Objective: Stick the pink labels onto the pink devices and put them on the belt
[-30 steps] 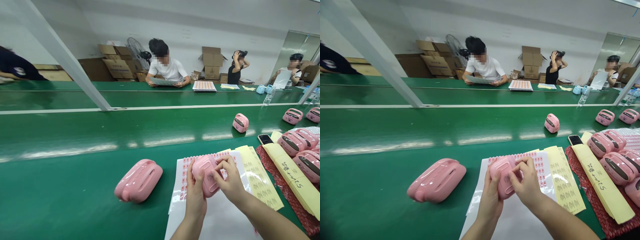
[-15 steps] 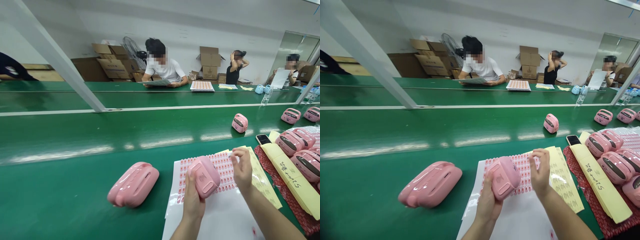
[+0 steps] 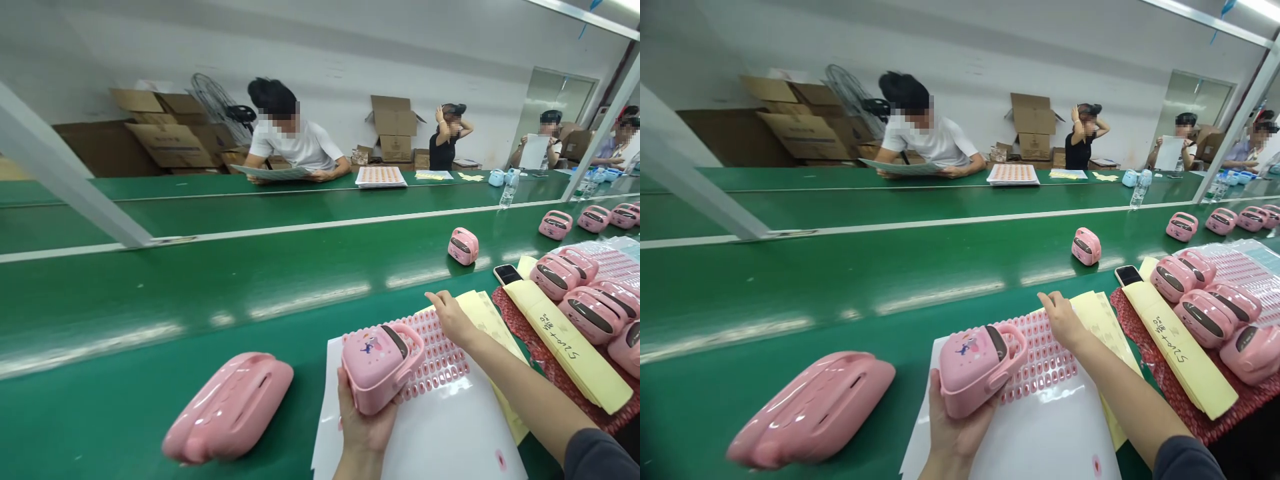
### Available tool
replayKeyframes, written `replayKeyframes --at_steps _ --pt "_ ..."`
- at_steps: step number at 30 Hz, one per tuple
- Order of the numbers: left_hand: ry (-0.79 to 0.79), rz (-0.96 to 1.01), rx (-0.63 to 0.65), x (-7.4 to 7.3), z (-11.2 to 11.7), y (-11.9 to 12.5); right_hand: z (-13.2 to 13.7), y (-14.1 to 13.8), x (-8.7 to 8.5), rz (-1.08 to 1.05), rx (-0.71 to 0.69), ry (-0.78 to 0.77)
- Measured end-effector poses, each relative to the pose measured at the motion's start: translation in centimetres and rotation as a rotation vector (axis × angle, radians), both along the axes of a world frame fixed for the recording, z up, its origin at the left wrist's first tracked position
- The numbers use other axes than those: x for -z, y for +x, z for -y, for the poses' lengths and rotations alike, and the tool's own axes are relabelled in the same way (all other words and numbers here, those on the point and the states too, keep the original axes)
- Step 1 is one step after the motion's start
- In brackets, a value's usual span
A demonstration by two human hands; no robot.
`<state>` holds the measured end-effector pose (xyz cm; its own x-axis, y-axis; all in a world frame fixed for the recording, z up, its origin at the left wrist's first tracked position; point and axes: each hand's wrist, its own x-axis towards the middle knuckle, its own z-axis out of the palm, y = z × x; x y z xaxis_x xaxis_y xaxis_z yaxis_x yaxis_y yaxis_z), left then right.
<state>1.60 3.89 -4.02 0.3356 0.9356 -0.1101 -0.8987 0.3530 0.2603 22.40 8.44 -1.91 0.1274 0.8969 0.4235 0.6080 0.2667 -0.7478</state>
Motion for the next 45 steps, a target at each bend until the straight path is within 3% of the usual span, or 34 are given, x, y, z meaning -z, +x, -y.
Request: replayKeyframes --at_steps 3,8,10,14,21,32,35,40,42,45 --pt "0.068 0.070 0.014 -0.1 -0.2 0.1 1.7 -1.5 -1.3 -0.126 0.026 0.009" --pt "0.052 0.112 -0.029 -0.4 0.2 0.7 5.5 -6.8 -3.2 -0.828 -0.061 -0.059" --pt "0.009 0.119 -0.049 -0.5 0.5 1.0 6.4 -8.8 -3.6 -0.956 -0.080 -0.069" --pt "-0.011 0.142 -0.062 -0.9 1.0 1.5 6.9 -11.0 -4.0 -0.994 -0.042 -0.078" --pt "-0.085 0.103 -0.076 -1.4 1.2 1.6 6.9 -11.2 -4.4 -0.980 -0.025 -0.064" --pt "0.000 0.188 -0.029 -1.0 1.3 1.6 7.1 -11.7 -4.1 -0.837 0.042 0.032" --pt "-0.069 0.182 -0.026 -1.2 1.6 1.7 7.3 -11.6 -3.5 -0.608 0.071 0.150" --pt "-0.105 0.176 -0.007 -1.4 1.7 1.6 7.8 -10.0 -2.3 0.021 0.024 0.472" --pt "-0.041 0.165 -0.021 -1.5 1.6 1.5 7.8 -8.9 -1.9 0.177 -0.052 0.459" --pt "0.051 0.127 -0.025 -1.5 1.5 1.2 7.5 -7.5 -1.8 0.230 -0.066 0.346"
